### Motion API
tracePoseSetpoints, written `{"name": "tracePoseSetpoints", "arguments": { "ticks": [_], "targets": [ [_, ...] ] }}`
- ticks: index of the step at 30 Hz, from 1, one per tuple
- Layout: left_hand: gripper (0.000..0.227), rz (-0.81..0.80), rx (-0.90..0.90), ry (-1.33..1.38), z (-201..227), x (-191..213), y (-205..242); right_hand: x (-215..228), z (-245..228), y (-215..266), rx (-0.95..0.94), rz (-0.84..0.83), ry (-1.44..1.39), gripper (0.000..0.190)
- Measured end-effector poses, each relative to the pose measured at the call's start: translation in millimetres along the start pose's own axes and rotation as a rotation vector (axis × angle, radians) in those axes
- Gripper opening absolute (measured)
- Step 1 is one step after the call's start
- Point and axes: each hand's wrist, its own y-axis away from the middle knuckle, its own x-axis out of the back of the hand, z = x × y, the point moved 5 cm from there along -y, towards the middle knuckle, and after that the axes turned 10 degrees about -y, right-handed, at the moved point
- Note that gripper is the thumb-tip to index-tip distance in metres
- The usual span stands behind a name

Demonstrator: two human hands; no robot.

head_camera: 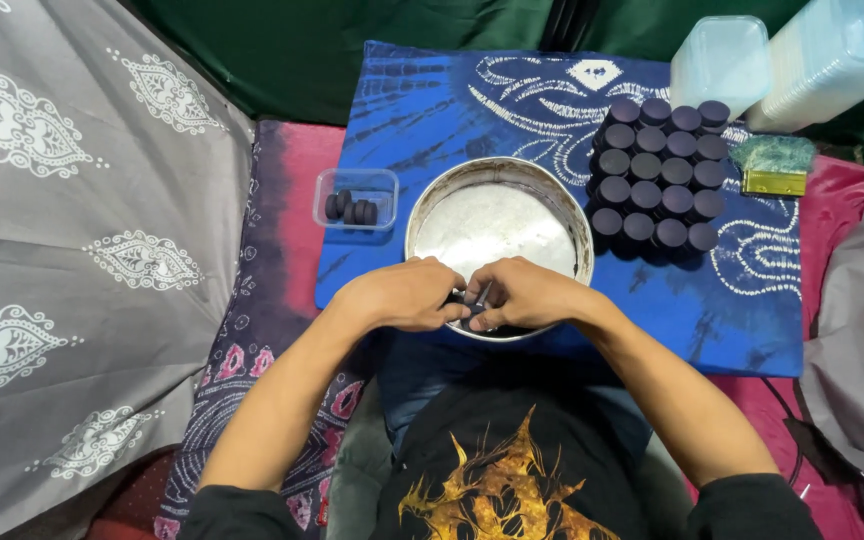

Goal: Cleaning a large metal bowl using a sponge and cleaning powder in a recycling center environment.

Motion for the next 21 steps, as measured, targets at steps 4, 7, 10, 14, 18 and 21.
{"name": "tracePoseSetpoints", "arguments": {
  "ticks": [4, 7, 10, 14, 18, 21],
  "targets": [
    [0.043, 0.005, 0.012, -0.067, -2.5, -8.8, -14.2, 0.1, 4.4, -2.5, 0.021, 0.023, -0.036, 0.035],
    [0.035, 0.063, 0.014, -0.099, -6.7, -14.5, -23.6, -0.8, 5.6, -6.0, 0.029, 0.016, 0.001, 0.034],
    [0.030, 0.124, 0.028, -0.106, -9.2, -19.8, -27.6, -1.9, 3.6, -5.8, 0.042, 0.014, -0.007, 0.035],
    [0.027, 0.199, -0.005, -0.109, -3.5, -15.8, -24.3, -1.7, 0.4, -5.0, 0.038, 0.022, -0.002, 0.035],
    [0.027, 0.349, -0.082, 0.001, 4.4, 2.5, -1.2, -3.8, 5.6, -3.8, 0.015, 0.047, -0.032, 0.040],
    [0.027, 0.467, -0.081, 0.091, 6.5, 15.9, 11.2, 5.1, 2.9, 4.8, 0.019, 0.110, -0.070, 0.038]
  ]
}}
